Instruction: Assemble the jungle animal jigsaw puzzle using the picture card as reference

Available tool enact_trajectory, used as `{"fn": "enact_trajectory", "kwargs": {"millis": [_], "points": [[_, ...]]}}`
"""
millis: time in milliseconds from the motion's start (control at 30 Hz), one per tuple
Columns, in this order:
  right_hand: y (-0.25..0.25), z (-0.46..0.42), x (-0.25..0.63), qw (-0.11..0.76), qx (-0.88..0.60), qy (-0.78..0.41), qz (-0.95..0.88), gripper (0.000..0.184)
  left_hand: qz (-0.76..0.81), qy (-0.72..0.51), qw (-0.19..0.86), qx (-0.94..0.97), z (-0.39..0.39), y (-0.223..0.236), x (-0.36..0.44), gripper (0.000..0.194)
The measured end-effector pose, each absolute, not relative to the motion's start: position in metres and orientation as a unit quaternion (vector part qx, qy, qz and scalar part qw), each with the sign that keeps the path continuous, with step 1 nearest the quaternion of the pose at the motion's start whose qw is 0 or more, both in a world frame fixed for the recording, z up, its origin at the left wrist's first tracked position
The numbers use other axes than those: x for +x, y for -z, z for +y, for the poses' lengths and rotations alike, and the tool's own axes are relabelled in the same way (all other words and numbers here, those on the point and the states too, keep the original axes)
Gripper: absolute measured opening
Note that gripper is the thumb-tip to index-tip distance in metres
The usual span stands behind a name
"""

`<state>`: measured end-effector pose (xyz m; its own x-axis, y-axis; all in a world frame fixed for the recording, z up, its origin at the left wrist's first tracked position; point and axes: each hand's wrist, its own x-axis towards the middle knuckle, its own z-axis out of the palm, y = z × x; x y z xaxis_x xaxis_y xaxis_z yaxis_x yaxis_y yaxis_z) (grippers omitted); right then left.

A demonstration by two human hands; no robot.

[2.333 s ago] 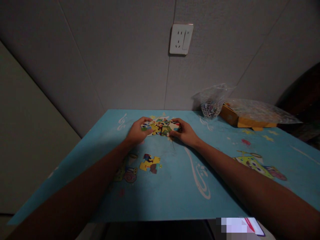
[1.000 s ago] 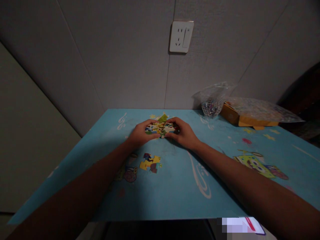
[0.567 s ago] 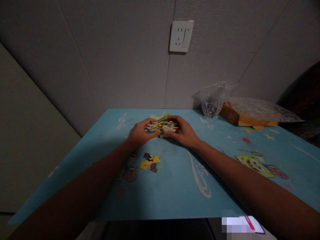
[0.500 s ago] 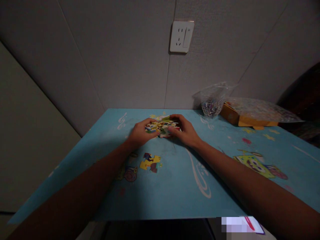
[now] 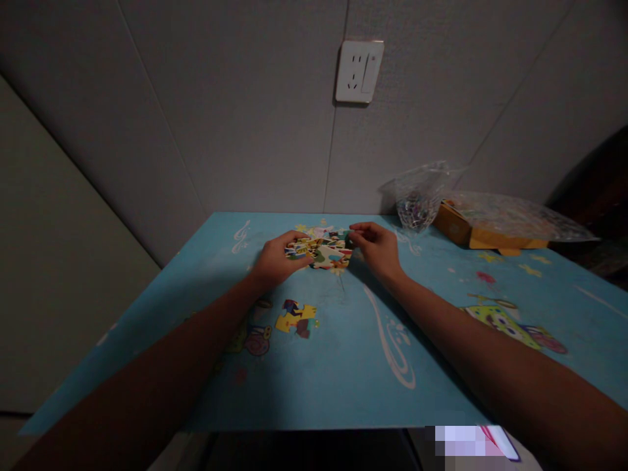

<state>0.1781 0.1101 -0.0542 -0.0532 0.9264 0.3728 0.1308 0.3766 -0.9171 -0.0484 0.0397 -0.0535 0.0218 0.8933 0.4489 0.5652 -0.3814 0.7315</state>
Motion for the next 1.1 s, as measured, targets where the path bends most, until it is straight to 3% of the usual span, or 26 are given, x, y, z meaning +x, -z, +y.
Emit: {"fn": "enact_trajectory", "kwargs": {"millis": [233, 333, 567, 767, 1100], "points": [[0.057, 0.096, 0.172, 0.412, -0.318, -0.447, -0.727, 0.049, 0.524, -0.469, 0.234, 0.671, 0.041, 0.052, -0.047, 0.043], [0.060, 0.094, 0.171, 0.374, -0.319, -0.411, -0.768, 0.065, 0.518, -0.476, 0.223, 0.675, 0.041, 0.051, -0.048, 0.047], [0.062, 0.098, 0.171, 0.381, -0.362, -0.407, -0.747, 0.054, 0.574, -0.500, 0.302, 0.574, 0.036, 0.042, -0.048, 0.061], [0.063, 0.098, 0.171, 0.407, -0.359, -0.459, -0.703, 0.052, 0.630, -0.480, 0.336, 0.510, 0.030, 0.035, -0.042, 0.054], [0.058, 0.098, 0.173, 0.415, -0.396, -0.443, -0.689, 0.049, 0.577, -0.516, 0.311, 0.552, 0.041, 0.043, -0.049, 0.047]]}}
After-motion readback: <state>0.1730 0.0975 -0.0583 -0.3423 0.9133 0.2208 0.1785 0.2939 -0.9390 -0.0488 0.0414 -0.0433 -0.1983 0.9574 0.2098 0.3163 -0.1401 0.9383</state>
